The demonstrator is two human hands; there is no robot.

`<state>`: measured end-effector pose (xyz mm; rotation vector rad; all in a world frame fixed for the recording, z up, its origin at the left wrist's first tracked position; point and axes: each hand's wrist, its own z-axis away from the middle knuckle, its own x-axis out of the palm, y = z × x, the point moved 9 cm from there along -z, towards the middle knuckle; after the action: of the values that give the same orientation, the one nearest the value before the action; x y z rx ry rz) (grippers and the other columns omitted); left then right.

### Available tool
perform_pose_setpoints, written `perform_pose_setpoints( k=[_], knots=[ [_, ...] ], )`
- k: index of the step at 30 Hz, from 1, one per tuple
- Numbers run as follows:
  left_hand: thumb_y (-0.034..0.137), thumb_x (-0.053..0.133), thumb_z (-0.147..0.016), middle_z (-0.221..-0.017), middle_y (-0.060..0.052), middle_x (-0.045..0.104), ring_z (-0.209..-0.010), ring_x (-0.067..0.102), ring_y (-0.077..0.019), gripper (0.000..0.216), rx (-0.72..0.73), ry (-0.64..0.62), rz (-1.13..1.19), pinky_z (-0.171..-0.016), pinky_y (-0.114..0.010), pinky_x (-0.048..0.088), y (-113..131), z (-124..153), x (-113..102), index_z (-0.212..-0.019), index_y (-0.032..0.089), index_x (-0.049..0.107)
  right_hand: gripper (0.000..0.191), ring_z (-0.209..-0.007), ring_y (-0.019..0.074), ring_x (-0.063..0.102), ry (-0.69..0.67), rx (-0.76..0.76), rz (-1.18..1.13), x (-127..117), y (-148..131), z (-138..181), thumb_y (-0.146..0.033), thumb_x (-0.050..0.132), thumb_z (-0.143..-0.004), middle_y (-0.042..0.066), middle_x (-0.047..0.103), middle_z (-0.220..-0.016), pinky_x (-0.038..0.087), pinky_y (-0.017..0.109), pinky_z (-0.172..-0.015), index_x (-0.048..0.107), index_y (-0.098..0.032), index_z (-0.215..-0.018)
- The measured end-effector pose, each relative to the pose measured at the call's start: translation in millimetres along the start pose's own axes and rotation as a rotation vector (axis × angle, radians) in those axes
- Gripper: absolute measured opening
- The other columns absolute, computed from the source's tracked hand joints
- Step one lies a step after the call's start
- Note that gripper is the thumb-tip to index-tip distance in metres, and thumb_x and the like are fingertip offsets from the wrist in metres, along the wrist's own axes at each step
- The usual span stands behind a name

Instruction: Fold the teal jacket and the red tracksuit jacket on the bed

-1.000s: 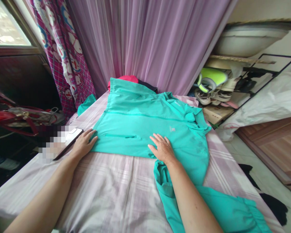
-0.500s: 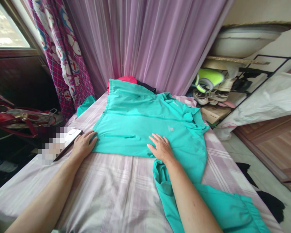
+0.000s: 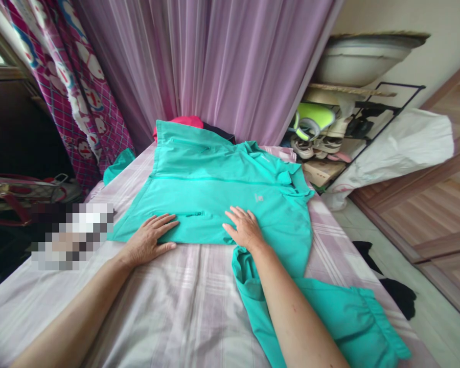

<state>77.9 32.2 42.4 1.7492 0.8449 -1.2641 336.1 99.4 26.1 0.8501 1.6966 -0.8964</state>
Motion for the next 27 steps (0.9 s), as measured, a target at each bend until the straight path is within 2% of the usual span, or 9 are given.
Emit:
perform_pose_setpoints(
  k=[3,7,21,24,27],
  knots=[
    [0.069,0.057,-0.085,-0.150,-0.011,0.053,-0.141,0.045,-0.0325,0.071,-0.002,-0.002,-0.005,-0.119,-0.056,0.032,-2.1,1.6,-0.6,-0.143,0.027,0.055,0.046,-0.139,0.0266,0.047,-0.014,0.012,0.002,0.1,0.0,-0.1,-0.044,0.048,-0.096,0.008,0.054,-0.149,0.035,0.051,-0.115,0.061,-0.028,-0.138],
    [0.065,0.056,-0.088,-0.148,-0.009,0.056,-0.139,0.048,-0.0314,0.064,-0.013,0.020,-0.001,-0.118,-0.055,0.034,-2.1,1.7,-2.4,-0.140,0.028,0.058,0.046,-0.139,0.0276,0.047,-0.016,0.011,0.007,-0.6,-1.2,0.0,-0.044,0.049,-0.096,0.008,0.054,-0.149,0.035,0.053,-0.115,0.060,-0.028,-0.139],
    [0.060,0.040,-0.096,-0.147,-0.006,0.057,-0.139,0.048,-0.0287,0.055,-0.032,0.018,0.050,-0.119,-0.053,0.033,-3.8,1.7,-3.9,-0.135,0.029,0.063,0.048,-0.140,0.0262,0.045,-0.024,0.009,0.011,-1.3,-2.2,0.6,-0.044,0.048,-0.097,0.008,0.053,-0.150,0.034,0.051,-0.115,0.058,-0.027,-0.140],
    [0.060,0.037,-0.098,-0.147,-0.007,0.057,-0.139,0.048,-0.0287,0.055,-0.041,0.011,0.059,-0.118,-0.054,0.034,-5.3,1.4,-2.9,-0.133,0.028,0.064,0.046,-0.141,0.0263,0.044,-0.050,-0.002,0.010,-2.3,-5.0,2.5,-0.043,0.048,-0.098,0.007,0.051,-0.152,0.033,0.052,-0.116,0.057,-0.032,-0.141],
    [0.059,0.034,-0.099,-0.146,-0.006,0.058,-0.139,0.049,-0.0283,0.055,-0.047,0.009,0.063,-0.118,-0.053,0.034,-4.9,1.0,-2.6,-0.131,0.028,0.066,0.039,-0.141,0.0262,0.044,-0.075,-0.027,-0.016,-2.4,-8.9,4.2,-0.042,0.048,-0.098,0.004,0.052,-0.152,0.033,0.054,-0.115,0.064,-0.037,-0.134]
  ],
)
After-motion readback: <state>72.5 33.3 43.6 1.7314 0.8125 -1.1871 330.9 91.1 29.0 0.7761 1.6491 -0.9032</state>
